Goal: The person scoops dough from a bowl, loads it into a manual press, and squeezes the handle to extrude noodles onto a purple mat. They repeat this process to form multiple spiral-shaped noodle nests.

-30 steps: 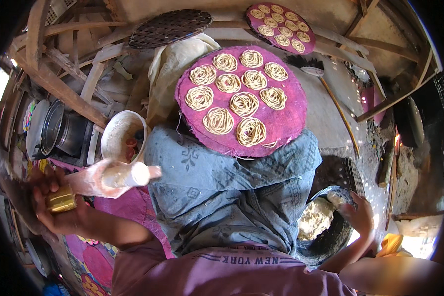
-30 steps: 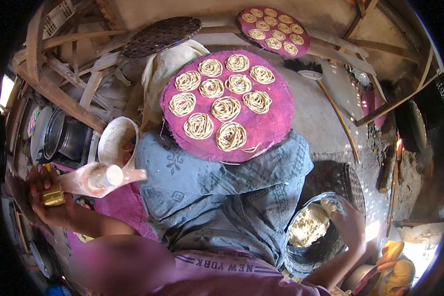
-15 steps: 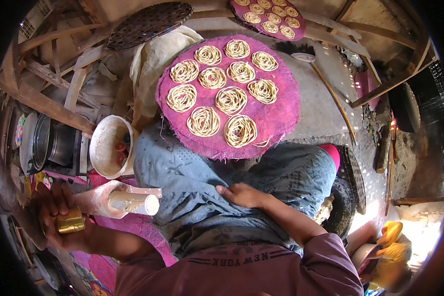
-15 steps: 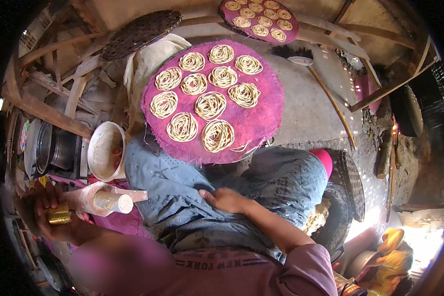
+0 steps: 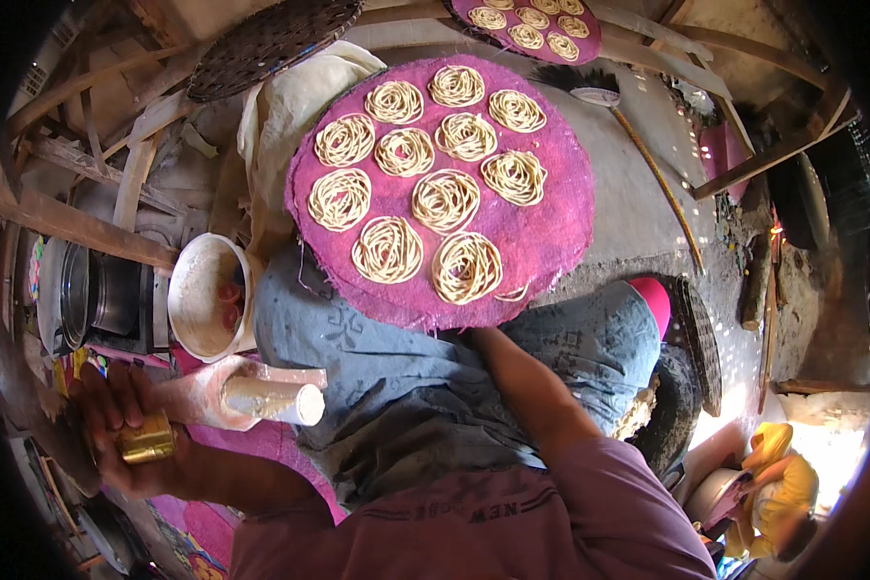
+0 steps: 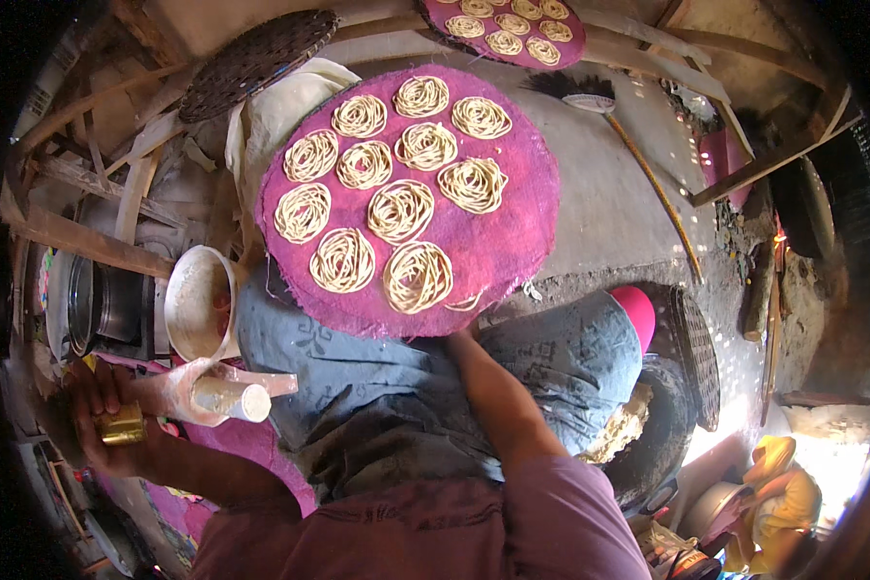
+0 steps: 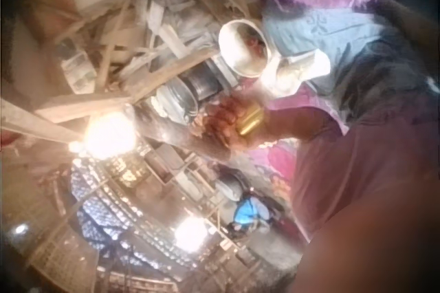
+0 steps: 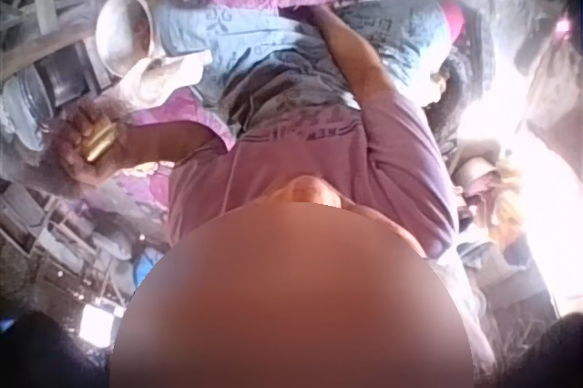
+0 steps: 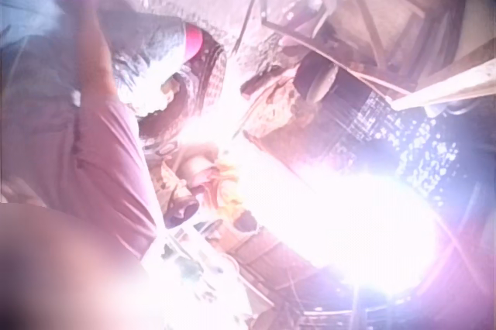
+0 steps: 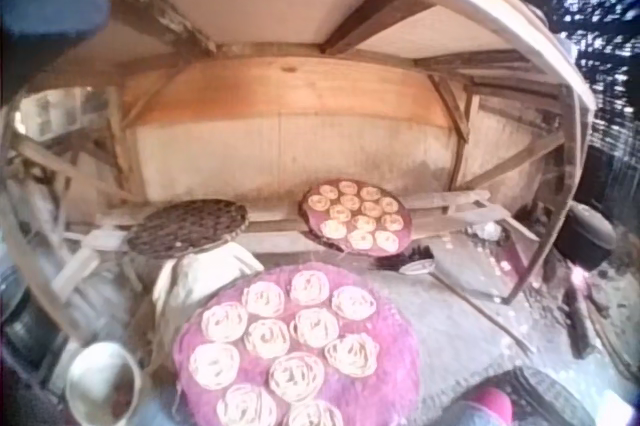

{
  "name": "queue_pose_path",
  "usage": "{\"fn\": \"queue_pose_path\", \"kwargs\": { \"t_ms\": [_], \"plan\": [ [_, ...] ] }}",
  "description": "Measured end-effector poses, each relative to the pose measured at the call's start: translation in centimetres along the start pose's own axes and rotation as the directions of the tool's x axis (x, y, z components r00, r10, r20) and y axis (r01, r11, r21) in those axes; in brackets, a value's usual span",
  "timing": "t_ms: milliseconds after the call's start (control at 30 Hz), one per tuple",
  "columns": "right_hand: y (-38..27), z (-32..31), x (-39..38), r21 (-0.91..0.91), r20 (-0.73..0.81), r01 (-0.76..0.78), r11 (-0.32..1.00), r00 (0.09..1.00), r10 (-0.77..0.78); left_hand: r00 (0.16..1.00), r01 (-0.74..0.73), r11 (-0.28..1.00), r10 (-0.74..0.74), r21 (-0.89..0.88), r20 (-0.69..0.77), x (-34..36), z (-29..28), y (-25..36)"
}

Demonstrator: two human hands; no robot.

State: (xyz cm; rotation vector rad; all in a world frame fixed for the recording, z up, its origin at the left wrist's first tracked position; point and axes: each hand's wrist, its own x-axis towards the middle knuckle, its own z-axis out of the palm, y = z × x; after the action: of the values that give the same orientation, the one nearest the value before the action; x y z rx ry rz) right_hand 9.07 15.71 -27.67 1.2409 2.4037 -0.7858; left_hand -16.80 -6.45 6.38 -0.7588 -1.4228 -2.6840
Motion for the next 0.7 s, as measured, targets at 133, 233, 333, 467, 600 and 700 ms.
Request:
{"fn": "queue_pose_path", "kwargs": {
  "t_ms": [133,233,333,467,600,700],
  "plan": [
    [-1.2,3.7,-1.3,-0.066,0.068,-0.002,0.998,0.998,0.007,0.836,0.136,0.971,-0.006,-0.197,0.549,0.3,-0.4,0.0],
    [-2.6,7.4,-3.7,-0.089,0.104,0.051,0.995,0.994,-0.042,0.992,0.007,1.000,-0.005,-0.015,0.129,0.3,-0.5,-0.4],
    [-3.3,9.5,-4.6,-0.091,0.121,0.074,0.993,0.991,-0.063,0.993,-0.047,0.995,0.056,0.092,-0.102,0.1,-0.8,-1.0],
    [-3.6,9.4,-4.1,-0.085,0.146,0.070,0.994,0.988,-0.057,0.913,0.023,1.000,-0.016,-0.011,0.408,1.0,-1.7,-1.4],
    [-3.6,9.0,-3.7,-0.083,0.178,0.068,0.994,0.983,-0.052,0.993,-0.028,0.997,0.019,0.074,0.116,1.6,-2.4,-1.2],
    [-3.6,9.6,-3.6,-0.092,0.202,0.079,0.993,0.978,-0.059,0.956,-0.009,0.999,-0.001,0.033,0.294,1.3,-2.3,-1.0]
  ]
}}
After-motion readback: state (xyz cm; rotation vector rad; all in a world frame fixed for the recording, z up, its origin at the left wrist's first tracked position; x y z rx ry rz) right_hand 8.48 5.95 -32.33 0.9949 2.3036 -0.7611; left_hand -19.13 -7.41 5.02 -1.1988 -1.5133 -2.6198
